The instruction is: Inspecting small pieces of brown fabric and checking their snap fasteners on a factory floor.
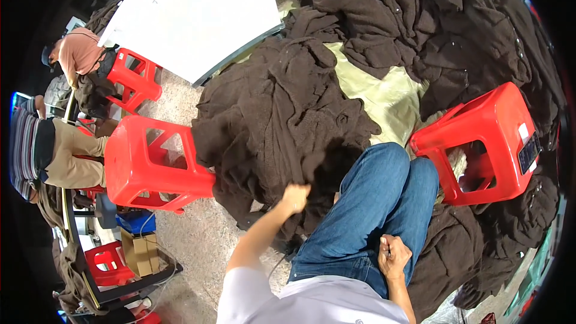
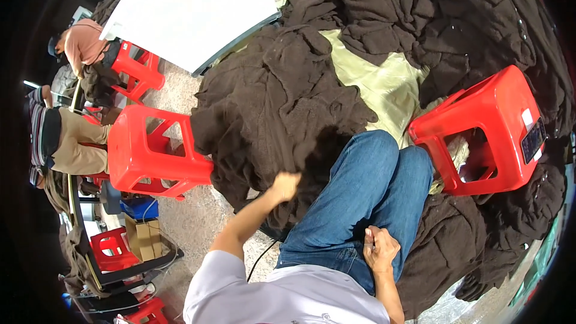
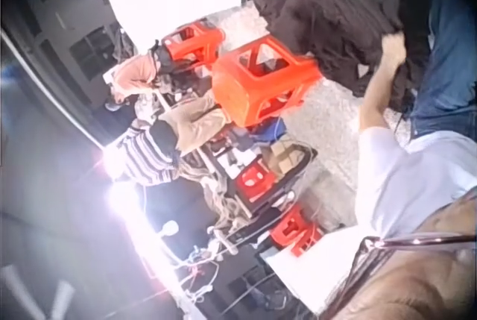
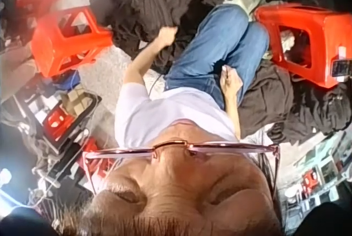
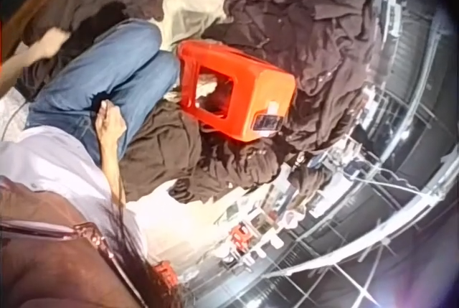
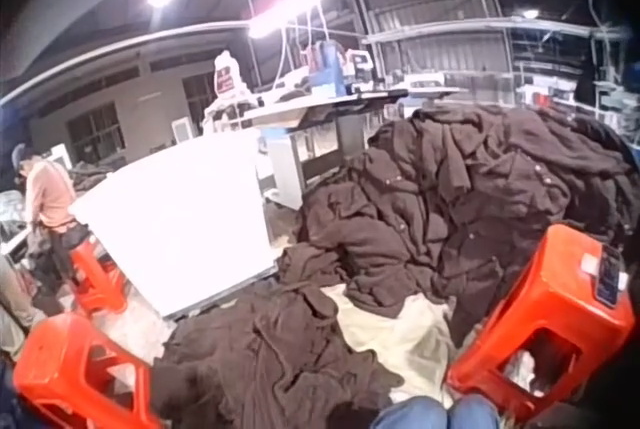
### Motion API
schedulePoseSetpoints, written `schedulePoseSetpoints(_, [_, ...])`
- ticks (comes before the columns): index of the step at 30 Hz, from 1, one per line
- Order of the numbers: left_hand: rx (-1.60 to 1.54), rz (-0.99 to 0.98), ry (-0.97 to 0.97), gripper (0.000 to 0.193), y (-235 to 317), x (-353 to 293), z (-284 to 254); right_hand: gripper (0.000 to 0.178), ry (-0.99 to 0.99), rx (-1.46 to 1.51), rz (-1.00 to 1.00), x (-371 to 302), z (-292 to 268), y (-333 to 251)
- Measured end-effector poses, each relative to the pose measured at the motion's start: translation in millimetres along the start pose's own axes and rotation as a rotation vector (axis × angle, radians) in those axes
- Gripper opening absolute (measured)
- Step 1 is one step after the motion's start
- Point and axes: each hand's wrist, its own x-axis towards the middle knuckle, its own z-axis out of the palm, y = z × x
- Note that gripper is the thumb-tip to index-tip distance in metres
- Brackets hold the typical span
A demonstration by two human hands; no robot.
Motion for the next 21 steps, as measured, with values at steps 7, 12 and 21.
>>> schedulePoseSetpoints(7, [-0.333,-0.006,-0.907,0.032,-12.2,-125.9,94.7,0.009,-0.025,0.042,-0.012,2.5,1.4,-6.8])
schedulePoseSetpoints(12, [-0.567,0.043,0.078,0.019,-62.3,-15.1,3.9,0.011,-0.043,0.022,-0.014,6.2,2.1,-11.2])
schedulePoseSetpoints(21, [-0.405,-0.786,0.643,0.065,-21.8,174.1,-109.2,0.011,-0.080,-0.034,0.045,7.5,3.8,-8.1])
